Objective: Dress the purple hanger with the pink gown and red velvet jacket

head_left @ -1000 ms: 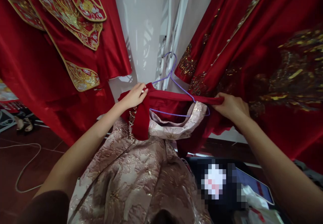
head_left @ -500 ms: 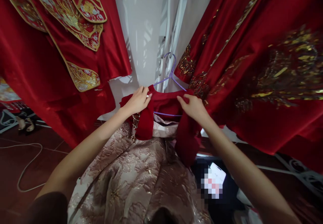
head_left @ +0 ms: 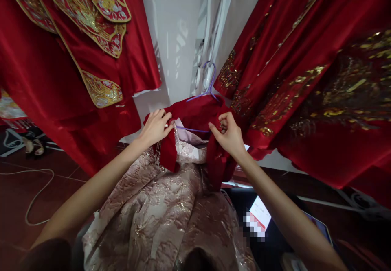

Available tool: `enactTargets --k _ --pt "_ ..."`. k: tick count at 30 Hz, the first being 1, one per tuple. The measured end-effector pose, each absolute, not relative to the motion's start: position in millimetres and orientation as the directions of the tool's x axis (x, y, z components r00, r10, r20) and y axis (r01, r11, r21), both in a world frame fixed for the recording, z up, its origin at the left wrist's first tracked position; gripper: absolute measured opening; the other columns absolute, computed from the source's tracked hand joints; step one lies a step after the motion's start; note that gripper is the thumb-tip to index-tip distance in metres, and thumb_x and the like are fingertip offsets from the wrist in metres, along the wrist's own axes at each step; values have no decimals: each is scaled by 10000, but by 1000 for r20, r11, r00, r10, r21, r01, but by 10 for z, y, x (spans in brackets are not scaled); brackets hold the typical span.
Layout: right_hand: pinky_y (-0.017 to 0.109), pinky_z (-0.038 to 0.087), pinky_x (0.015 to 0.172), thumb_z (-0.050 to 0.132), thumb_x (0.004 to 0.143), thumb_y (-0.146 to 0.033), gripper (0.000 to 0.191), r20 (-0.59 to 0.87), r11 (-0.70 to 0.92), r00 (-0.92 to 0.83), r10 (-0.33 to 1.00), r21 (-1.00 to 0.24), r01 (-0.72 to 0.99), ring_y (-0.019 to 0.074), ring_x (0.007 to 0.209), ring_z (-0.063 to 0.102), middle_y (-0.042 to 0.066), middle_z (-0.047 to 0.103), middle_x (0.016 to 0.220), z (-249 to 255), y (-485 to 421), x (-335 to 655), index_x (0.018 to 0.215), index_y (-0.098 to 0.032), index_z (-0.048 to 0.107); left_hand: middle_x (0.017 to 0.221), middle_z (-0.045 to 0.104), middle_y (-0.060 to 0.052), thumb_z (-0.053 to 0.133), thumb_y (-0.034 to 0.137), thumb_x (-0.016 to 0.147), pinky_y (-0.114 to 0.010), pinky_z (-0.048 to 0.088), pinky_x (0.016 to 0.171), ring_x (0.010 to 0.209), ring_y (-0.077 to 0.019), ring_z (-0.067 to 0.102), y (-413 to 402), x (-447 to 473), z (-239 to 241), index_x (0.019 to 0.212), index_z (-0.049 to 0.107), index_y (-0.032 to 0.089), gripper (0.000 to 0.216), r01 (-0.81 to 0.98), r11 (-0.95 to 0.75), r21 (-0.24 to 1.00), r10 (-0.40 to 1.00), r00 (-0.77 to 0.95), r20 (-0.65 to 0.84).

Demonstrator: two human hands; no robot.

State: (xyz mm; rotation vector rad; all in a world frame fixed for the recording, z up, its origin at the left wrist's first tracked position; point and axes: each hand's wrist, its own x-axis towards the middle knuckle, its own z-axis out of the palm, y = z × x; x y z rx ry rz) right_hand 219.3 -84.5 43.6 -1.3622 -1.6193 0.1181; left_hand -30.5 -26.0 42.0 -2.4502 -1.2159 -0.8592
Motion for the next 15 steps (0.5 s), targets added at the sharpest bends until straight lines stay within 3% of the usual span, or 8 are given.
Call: enactTargets --k 2,7,11,15 --pt "247 352 517 526 761 -433 250 556 412 35 830 -654 635 125 520 418 -38 415 616 403 -827 2197 804 -247 366 896 572 -88 506 254 813 -394 419 788 895 -256 537 -311 -327 388 915 552 189 129 779 -623 66 655 474 588" --pt "236 383 551 550 693 -295 192 480 507 -187 857 -727 462 114 577 434 -33 450 676 336 -816 1985 773 -236 385 730 599 -5 551 207 742 -293 410 613 653 -179 569 -463 -18 368 908 531 209 167 627 -690 360 709 489 508" --pt "244 423 593 552 697 -264 184 448 508 -241 861 -768 390 123 633 476 -27 482 718 329 -839 1851 781 -237 390 800 624 -13 549 132 698 -273 430 629 691 -163 591 -546 281 335 911 509 201 227 414 -748 519 653 597 465" --pt "252 455 635 581 728 -271 204 434 519 -304 848 -797 309 125 689 517 -20 500 778 314 -843 1900 828 -240 406 822 606 -19 564 181 734 -275 454 656 715 -153 582 -542 313 224 925 460 198 218 329 -681 655 703 545 457"
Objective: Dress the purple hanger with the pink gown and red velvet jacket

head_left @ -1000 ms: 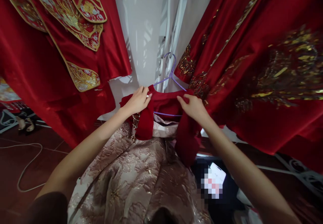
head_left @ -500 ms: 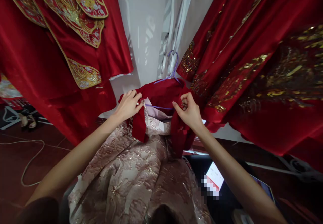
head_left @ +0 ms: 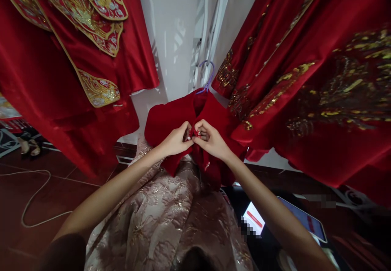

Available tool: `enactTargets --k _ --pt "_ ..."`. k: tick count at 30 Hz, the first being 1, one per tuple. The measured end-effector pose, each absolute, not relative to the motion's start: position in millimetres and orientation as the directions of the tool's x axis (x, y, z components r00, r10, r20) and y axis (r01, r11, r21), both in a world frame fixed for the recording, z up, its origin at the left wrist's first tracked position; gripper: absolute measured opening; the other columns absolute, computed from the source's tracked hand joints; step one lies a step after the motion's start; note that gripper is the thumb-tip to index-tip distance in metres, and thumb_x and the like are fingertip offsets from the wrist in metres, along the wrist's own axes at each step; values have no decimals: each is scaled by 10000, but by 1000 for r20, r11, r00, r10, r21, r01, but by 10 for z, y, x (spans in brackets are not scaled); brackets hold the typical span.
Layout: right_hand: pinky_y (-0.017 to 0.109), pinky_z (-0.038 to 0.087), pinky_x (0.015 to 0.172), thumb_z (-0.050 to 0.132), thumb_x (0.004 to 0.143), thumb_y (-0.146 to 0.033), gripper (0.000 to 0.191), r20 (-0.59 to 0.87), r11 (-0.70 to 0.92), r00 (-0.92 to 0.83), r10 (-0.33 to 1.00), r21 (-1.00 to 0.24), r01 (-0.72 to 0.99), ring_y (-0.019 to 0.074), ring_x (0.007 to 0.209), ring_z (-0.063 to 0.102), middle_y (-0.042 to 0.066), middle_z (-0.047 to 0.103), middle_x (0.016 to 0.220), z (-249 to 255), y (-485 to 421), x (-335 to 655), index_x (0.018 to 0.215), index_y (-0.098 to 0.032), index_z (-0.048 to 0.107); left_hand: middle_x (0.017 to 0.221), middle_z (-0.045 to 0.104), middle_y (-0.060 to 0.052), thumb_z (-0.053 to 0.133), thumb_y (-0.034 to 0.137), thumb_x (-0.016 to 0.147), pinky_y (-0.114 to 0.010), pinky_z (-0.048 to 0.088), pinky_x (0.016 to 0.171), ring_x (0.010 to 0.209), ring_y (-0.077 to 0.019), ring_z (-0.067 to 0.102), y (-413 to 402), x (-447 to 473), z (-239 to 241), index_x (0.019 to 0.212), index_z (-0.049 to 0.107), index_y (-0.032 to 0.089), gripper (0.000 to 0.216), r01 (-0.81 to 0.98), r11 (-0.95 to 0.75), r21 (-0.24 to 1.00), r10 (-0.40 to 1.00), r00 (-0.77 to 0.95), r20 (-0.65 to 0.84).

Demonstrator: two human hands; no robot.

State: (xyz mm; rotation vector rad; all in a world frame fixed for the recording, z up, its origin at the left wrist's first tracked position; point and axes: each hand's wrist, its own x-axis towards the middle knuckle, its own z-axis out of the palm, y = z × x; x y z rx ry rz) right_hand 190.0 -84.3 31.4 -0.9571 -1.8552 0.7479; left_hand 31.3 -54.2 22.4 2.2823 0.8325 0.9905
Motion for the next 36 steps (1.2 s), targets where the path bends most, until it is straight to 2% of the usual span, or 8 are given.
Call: enactTargets --k 4,8,13,18,23,25,31,36 --pt "273 484 710 632 737 -302 291 429 512 -330 840 -830 224 143 819 556 10 523 907 231 -831 1958 945 -249 435 896 614 -34 575 230 774 -266 478 730 792 -135 602 -547 252 67 983 455 198 242 176 -568 804 792 381 477" --pt "291 489 760 596 791 -334 257 435 495 -272 858 -842 216 150 883 561 33 547 965 141 -820 1956 994 -242 468 810 635 -20 674 310 720 -227 481 656 700 -110 610 -560 203 -30 971 483 179 342 3 -439 898 882 193 431" --pt "282 493 744 551 839 -384 213 459 507 -222 860 -821 264 143 852 572 37 574 940 151 -830 1939 966 -225 490 727 650 -20 704 373 684 -215 484 627 663 -114 622 -543 156 -27 795 545 152 294 -33 -430 902 878 217 426" --pt "282 498 703 528 858 -388 205 470 531 -250 846 -783 324 146 817 581 38 590 912 182 -847 1932 972 -221 494 815 679 -44 593 309 786 -239 499 683 726 -130 642 -587 146 76 841 604 154 164 130 -549 826 813 314 491" --pt "286 506 686 519 862 -398 206 490 544 -238 839 -750 375 150 803 588 34 594 893 147 -820 1935 965 -220 501 831 679 -19 533 206 804 -250 488 709 768 -138 643 -670 121 212 873 584 181 90 384 -725 572 686 476 550" --pt "287 508 685 517 864 -397 202 496 549 -234 836 -745 379 149 795 590 33 595 888 138 -810 1942 960 -221 500 827 678 -21 525 218 814 -251 489 695 745 -137 641 -687 118 232 885 580 179 98 410 -748 522 663 503 554" --pt "290 521 683 513 870 -382 183 503 565 -258 825 -726 392 151 790 602 28 598 874 163 -834 1964 963 -225 499 839 678 -30 460 329 887 -238 473 666 712 -118 626 -702 140 242 893 596 169 210 391 -777 493 628 533 567" --pt "293 547 658 506 872 -391 194 479 540 -250 841 -755 372 155 799 604 31 589 887 162 -843 1980 975 -228 500 830 680 -21 434 282 904 -227 435 633 696 -113 615 -688 139 274 893 597 171 197 423 -792 441 611 563 557"
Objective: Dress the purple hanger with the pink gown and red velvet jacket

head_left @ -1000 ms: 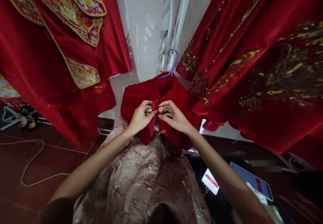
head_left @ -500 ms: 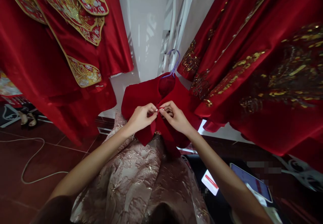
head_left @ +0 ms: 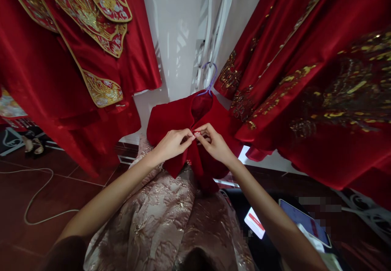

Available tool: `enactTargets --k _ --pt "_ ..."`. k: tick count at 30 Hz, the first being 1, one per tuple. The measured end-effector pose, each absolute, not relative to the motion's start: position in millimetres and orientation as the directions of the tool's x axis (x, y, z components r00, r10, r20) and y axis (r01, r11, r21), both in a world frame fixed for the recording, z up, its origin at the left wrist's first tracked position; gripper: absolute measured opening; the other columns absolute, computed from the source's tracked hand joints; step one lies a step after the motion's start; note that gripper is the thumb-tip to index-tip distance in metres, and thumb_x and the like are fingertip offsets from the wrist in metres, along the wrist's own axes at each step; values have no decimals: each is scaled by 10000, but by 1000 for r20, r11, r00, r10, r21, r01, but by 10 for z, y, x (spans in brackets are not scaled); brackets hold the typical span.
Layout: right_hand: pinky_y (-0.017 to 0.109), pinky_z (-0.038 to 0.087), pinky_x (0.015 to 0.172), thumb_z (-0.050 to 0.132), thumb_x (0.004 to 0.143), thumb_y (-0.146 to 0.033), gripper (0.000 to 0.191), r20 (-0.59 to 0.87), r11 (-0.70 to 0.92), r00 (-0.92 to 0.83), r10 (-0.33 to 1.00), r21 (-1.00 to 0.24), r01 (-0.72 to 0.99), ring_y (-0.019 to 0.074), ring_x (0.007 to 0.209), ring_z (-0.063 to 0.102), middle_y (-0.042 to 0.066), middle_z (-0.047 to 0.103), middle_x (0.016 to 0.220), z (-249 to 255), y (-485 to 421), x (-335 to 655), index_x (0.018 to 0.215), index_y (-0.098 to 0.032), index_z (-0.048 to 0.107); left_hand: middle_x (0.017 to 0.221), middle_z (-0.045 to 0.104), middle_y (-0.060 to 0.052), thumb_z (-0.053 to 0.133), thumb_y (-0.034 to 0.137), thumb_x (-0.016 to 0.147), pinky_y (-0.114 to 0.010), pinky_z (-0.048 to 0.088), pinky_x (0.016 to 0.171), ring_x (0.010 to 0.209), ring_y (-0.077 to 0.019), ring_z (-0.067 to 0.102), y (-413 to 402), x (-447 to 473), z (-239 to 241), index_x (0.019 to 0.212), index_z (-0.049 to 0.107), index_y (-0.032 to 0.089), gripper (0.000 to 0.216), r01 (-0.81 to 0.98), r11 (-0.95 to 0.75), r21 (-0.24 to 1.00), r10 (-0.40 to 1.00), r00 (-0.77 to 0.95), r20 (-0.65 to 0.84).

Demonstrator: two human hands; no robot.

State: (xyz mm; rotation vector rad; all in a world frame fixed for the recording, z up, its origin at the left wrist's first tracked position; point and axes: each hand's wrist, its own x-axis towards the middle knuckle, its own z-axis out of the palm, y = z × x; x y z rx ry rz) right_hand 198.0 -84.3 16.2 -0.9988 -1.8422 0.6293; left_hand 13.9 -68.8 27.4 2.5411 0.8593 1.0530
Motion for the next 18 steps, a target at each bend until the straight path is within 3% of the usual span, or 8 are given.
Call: enactTargets --k 9,18 --pt "318 571 688 520 860 -381 203 445 524 -291 847 -792 314 167 862 614 39 610 956 194 -877 2029 1004 -237 512 809 677 -31 448 361 895 -234 426 620 686 -126 616 -701 170 281 862 600 169 248 464 -766 446 642 511 572" --pt "300 544 697 561 836 -369 229 468 545 -286 836 -767 339 168 870 623 52 627 942 191 -863 2028 997 -215 509 807 668 -20 511 248 833 -230 432 631 672 -111 597 -689 153 297 852 588 165 114 450 -785 426 619 564 546"
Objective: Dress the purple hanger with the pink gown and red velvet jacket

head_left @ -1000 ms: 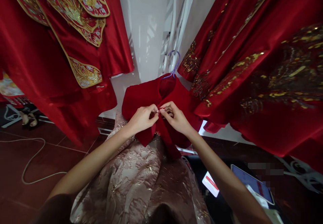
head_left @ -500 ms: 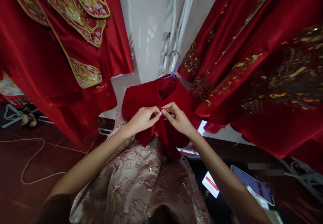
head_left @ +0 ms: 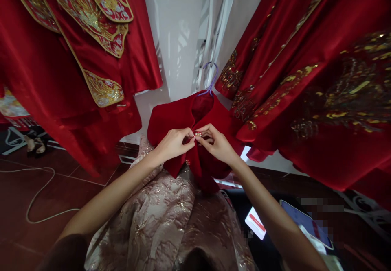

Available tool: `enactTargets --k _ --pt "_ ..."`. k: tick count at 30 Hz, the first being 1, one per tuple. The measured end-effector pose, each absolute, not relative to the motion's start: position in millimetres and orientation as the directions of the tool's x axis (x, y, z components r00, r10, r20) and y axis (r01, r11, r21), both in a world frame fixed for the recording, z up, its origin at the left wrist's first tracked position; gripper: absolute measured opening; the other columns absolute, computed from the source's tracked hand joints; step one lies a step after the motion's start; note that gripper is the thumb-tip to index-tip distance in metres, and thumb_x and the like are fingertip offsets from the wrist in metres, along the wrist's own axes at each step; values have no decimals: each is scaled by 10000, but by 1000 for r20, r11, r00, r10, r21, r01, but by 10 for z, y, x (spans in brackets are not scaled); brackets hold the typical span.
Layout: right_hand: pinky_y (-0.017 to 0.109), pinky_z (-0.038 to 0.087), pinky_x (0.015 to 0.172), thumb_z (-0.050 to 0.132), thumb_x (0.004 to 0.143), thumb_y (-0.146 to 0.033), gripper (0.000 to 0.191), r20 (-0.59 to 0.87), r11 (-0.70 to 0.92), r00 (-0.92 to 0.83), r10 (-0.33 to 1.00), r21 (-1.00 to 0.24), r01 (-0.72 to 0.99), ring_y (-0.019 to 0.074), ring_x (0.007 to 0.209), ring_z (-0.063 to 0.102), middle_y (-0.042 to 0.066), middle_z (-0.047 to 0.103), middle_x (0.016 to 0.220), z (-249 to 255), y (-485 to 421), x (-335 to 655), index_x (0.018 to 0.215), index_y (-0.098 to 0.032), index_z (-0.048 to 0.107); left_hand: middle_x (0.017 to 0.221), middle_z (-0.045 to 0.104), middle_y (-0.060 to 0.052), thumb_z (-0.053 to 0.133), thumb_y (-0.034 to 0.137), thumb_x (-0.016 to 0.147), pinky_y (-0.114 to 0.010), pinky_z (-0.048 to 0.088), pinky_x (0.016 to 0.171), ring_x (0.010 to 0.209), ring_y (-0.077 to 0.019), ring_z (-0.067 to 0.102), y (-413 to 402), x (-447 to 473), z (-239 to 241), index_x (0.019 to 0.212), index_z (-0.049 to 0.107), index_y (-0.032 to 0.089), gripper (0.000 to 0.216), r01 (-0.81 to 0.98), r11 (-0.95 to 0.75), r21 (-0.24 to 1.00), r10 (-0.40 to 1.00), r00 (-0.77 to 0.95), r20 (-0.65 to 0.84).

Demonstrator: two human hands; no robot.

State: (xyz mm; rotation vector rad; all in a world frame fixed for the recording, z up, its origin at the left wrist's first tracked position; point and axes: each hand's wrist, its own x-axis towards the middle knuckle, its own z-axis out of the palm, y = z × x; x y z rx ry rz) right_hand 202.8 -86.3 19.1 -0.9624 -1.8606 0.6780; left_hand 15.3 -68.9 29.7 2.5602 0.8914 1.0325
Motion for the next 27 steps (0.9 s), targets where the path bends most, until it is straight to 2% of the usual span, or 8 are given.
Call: enactTargets --k 9,15,20,27 --pt "308 554 665 574 811 -357 208 461 551 -306 833 -740 385 164 804 625 48 623 898 248 -893 2026 942 -217 496 681 605 4 493 227 813 -225 386 563 565 -97 534 -709 163 335 807 577 168 103 475 -810 345 585 610 534" --pt "295 548 663 569 761 -237 175 472 591 -363 804 -704 395 147 768 600 12 573 853 283 -904 2008 902 -223 466 745 606 -10 468 182 818 -230 399 597 631 -112 559 -741 184 298 811 561 172 94 451 -841 299 540 672 507" --pt "261 498 593 528 770 -214 207 487 572 -300 820 -690 444 119 668 548 -10 523 819 177 -861 1971 943 -227 415 832 613 -16 475 205 826 -253 441 654 696 -132 582 -770 265 157 888 502 191 69 448 -776 444 631 560 538" --pt "272 474 677 563 722 -174 475 518 563 -233 823 -691 454 155 863 542 37 475 991 -41 -856 1957 1122 -242 316 997 590 -41 527 165 775 -294 479 802 898 -155 589 -721 329 -53 976 455 202 216 292 -737 610 658 518 547"
